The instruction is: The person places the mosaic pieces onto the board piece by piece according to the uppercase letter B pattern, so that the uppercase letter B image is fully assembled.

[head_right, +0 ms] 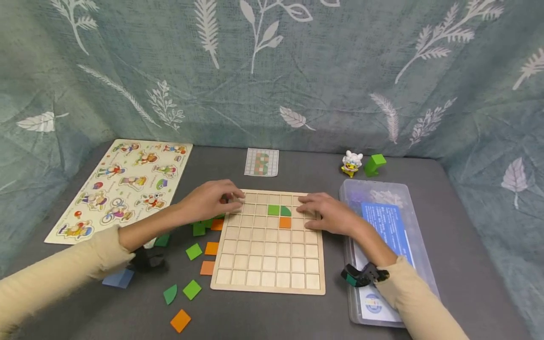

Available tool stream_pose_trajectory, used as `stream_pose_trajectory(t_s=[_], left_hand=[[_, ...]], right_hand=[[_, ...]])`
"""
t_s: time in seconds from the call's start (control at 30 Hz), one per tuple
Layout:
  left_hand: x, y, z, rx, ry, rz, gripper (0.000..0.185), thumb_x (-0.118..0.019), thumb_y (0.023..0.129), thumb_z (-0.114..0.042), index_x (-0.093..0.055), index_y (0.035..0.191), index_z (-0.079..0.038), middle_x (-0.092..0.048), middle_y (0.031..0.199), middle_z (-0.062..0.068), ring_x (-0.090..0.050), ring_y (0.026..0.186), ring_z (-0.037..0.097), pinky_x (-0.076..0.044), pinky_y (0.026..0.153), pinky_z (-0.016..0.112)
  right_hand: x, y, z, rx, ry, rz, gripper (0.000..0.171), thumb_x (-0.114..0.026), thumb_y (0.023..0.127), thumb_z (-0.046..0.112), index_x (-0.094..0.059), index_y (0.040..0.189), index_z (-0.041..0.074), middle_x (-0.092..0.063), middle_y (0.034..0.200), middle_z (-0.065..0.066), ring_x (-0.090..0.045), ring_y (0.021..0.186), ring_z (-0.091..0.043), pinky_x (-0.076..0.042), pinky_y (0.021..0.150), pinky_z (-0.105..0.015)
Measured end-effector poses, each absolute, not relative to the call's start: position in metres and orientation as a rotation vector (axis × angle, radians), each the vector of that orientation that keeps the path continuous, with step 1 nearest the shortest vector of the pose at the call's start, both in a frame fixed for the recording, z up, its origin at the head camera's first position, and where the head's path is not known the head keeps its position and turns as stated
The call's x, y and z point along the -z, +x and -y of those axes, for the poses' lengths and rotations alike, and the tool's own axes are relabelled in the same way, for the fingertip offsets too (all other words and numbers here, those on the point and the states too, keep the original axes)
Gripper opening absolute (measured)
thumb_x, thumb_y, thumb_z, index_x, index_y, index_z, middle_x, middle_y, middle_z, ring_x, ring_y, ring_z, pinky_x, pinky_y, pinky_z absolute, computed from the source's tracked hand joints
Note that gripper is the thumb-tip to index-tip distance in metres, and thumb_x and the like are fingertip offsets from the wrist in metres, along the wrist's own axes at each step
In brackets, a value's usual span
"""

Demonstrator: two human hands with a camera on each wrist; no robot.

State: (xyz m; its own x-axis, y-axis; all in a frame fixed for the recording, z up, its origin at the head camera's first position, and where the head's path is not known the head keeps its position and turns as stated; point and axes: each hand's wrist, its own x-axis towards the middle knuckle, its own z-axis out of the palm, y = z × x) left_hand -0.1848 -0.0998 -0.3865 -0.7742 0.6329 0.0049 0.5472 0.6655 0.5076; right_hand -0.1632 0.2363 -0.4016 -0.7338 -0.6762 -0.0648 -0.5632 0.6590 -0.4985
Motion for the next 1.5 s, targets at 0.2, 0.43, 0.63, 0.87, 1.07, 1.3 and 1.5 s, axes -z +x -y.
stream_pose_trajectory(t_s=[0.2, 0.43, 0.63, 0.87, 1.07, 1.3, 1.5], left_hand=[[0.388, -0.153, 0.153, -0.628, 0.929, -2.76, 0.023, -0.071, 0.088, -0.021, -0.072, 0.109, -0.013, -0.066, 0.102, 0.002, -0.063, 0.088, 0.016, -0.051, 0.073, 0.031], [0.394, -0.123, 0.173, -0.492, 1.056, -2.876, 0.018, -0.076, 0.083, -0.021, -0.074, 0.1, -0.015, -0.061, 0.098, -0.001, -0.056, 0.086, 0.014, -0.048, 0.068, 0.028], [0.392, -0.115, 0.178, -0.453, 1.082, -2.874, 0.022, -0.078, 0.081, -0.016, -0.075, 0.102, -0.013, -0.06, 0.093, -0.002, -0.052, 0.078, 0.009, -0.043, 0.061, 0.021], [0.388, -0.113, 0.18, -0.396, 1.023, -2.867, 0.026, -0.078, 0.081, -0.016, -0.075, 0.107, -0.016, -0.063, 0.096, 0.0, -0.056, 0.081, 0.011, -0.046, 0.063, 0.025], [0.389, -0.112, 0.18, -0.383, 1.027, -2.89, 0.027, -0.078, 0.081, -0.015, -0.074, 0.108, -0.017, -0.063, 0.096, 0.0, -0.055, 0.082, 0.012, -0.047, 0.062, 0.025], [0.389, -0.114, 0.172, -0.438, 1.121, -2.965, 0.025, -0.078, 0.08, -0.014, -0.074, 0.105, -0.016, -0.062, 0.093, -0.002, -0.048, 0.079, 0.009, -0.043, 0.061, 0.021], [0.382, -0.131, 0.138, -0.509, 1.232, -2.909, 0.02, -0.075, 0.084, -0.016, -0.074, 0.104, -0.017, -0.064, 0.095, -0.001, -0.05, 0.081, 0.011, -0.042, 0.061, 0.022]], right_hand=[[0.401, -0.163, -0.236, 0.659, -0.974, -2.622, 0.04, -0.07, 0.088, 0.017, -0.064, 0.126, 0.007, -0.05, 0.144, -0.018, -0.041, 0.135, -0.041, -0.039, 0.104, -0.057], [0.401, -0.163, -0.238, 0.652, -0.965, -2.626, 0.04, -0.07, 0.088, 0.017, -0.064, 0.126, 0.007, -0.05, 0.144, -0.017, -0.04, 0.135, -0.041, -0.039, 0.105, -0.057], [0.402, -0.163, -0.236, 0.662, -0.968, -2.619, 0.04, -0.07, 0.089, 0.018, -0.064, 0.126, 0.007, -0.05, 0.144, -0.017, -0.041, 0.135, -0.041, -0.039, 0.105, -0.057], [0.403, -0.163, -0.236, 0.665, -0.965, -2.621, 0.04, -0.07, 0.089, 0.018, -0.064, 0.126, 0.007, -0.05, 0.144, -0.017, -0.041, 0.135, -0.041, -0.038, 0.105, -0.057], [0.403, -0.163, -0.237, 0.671, -0.972, -2.625, 0.04, -0.069, 0.089, 0.018, -0.064, 0.126, 0.007, -0.05, 0.144, -0.017, -0.041, 0.135, -0.041, -0.038, 0.105, -0.057], [0.402, -0.163, -0.238, 0.666, -0.975, -2.63, 0.04, -0.07, 0.088, 0.018, -0.064, 0.126, 0.007, -0.05, 0.144, -0.017, -0.042, 0.134, -0.041, -0.04, 0.103, -0.057], [0.404, -0.163, -0.238, 0.662, -0.985, -2.633, 0.04, -0.07, 0.089, 0.018, -0.064, 0.127, 0.008, -0.05, 0.144, -0.016, -0.042, 0.134, -0.04, -0.04, 0.103, -0.056]])
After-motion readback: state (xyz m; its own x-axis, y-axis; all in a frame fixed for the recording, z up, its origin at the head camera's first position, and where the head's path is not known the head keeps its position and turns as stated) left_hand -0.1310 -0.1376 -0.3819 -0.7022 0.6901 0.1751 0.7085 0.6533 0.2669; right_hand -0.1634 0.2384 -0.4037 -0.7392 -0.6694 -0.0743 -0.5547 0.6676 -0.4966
